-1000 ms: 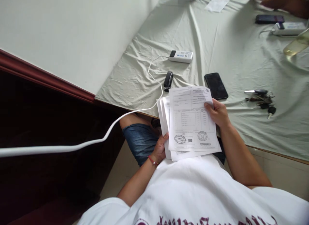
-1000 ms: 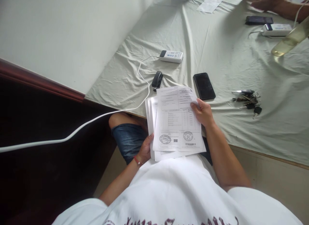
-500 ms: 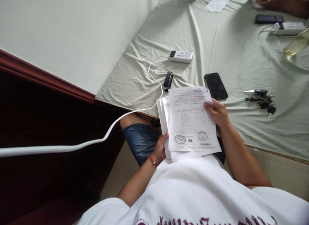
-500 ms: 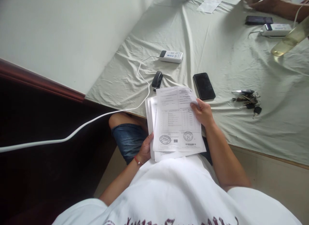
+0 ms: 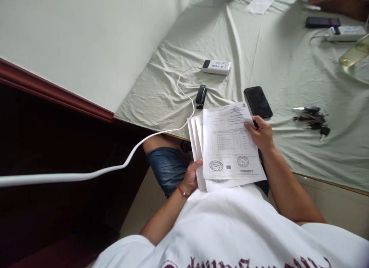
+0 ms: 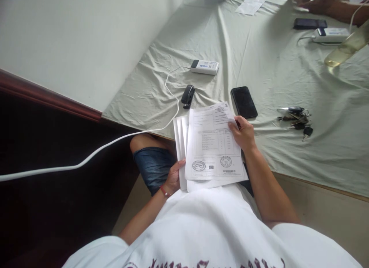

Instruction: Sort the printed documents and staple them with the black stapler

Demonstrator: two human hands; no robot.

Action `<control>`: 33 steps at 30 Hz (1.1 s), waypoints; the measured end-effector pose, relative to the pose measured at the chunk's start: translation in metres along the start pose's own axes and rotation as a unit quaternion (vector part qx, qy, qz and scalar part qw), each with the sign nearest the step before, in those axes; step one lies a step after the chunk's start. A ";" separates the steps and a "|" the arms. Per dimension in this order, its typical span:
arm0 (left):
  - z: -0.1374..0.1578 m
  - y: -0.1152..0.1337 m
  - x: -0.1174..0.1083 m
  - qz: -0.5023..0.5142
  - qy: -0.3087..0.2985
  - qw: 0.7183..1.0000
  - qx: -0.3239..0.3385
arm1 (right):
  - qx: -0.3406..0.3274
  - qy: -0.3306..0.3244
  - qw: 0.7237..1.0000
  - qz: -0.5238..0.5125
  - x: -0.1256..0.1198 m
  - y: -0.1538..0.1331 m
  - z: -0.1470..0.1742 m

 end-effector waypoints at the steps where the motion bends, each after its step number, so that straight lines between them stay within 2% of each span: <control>1: -0.001 0.000 -0.001 0.001 0.002 1.000 0.001 | -0.003 0.002 1.000 0.002 0.000 0.000 0.000; 7: -0.002 -0.002 -0.005 0.005 0.019 1.000 -0.013 | -0.019 0.005 1.000 0.012 0.000 -0.001 0.000; 14: -0.002 0.000 -0.005 -0.004 0.023 1.000 -0.007 | 0.013 -0.014 1.000 -0.018 0.002 0.002 0.003; 18: 0.000 0.002 -0.005 -0.031 0.039 0.998 0.025 | 0.006 -0.028 0.999 0.019 0.003 -0.001 0.004; 23: 0.006 0.013 -0.001 -0.078 0.070 0.989 0.102 | -0.040 -0.006 0.995 0.086 0.002 -0.011 0.002; 28: 0.016 0.025 0.016 -0.112 0.031 0.981 0.155 | -0.047 -0.016 0.992 0.119 0.007 -0.012 0.001; 33: 0.017 0.022 0.028 -0.231 -0.020 0.963 0.137 | 0.004 -0.037 0.991 0.126 0.008 -0.005 0.000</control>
Point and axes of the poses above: each hand's wrist, its own z-axis away from the middle knuckle, its own x-axis out of the palm, y = z × x, the point moved 7 cm from there along -z, towards the middle knuckle, and after that the axes turned 8 degrees about z, right-handed, at the moved point
